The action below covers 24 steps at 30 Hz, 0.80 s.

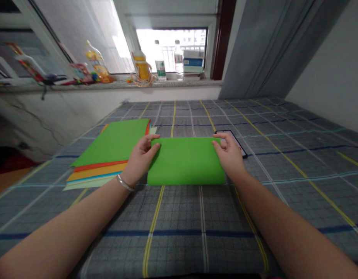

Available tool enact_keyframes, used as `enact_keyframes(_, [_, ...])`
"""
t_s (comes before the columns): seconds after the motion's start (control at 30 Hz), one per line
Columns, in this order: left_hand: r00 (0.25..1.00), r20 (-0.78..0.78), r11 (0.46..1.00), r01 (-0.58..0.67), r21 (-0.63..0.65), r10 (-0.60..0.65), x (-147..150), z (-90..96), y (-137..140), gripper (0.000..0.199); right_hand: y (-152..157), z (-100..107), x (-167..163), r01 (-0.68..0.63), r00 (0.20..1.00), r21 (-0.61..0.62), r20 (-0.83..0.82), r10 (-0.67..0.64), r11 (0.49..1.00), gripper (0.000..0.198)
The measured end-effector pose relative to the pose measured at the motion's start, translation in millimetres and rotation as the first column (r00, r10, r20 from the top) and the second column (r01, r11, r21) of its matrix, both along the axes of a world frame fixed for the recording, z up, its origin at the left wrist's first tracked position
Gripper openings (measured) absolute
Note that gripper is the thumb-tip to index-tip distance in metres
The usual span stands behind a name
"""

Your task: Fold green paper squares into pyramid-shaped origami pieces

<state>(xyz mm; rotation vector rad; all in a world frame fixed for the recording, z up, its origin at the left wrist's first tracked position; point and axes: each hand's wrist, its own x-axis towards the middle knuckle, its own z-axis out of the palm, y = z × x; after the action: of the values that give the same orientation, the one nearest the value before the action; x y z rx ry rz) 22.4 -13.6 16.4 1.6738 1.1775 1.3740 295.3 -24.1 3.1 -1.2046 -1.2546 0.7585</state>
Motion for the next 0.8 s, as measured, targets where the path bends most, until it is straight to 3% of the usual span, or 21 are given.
enact_keyframes(0.23, [1.000,0.007,0.999,-0.026,-0.031,0.027,-0.3,0.6,2.3,0.020,1.3,0.7,-2.1,0.006,1.000,-0.042,0.016,-0.005,0.999,0.028])
enact_keyframes(0.57, [0.989,-0.141,0.993,-0.067,-0.096,0.053,-9.3,-6.8,14.0,0.026,13.2,-8.6,7.9,0.066,0.937,-0.038,0.346,-0.049,0.997,0.024])
enact_keyframes(0.67, [0.959,-0.276,0.992,-0.089,-0.085,0.063,-12.4,-12.9,22.3,0.025,18.7,-9.5,5.7,0.092,0.835,-0.002,0.544,-0.076,0.996,0.021])
enact_keyframes(0.8, [0.884,-0.463,0.988,-0.124,-0.091,0.068,-14.2,-18.9,32.5,0.024,26.7,-12.7,0.9,0.063,0.613,0.023,0.788,-0.057,0.998,0.021])
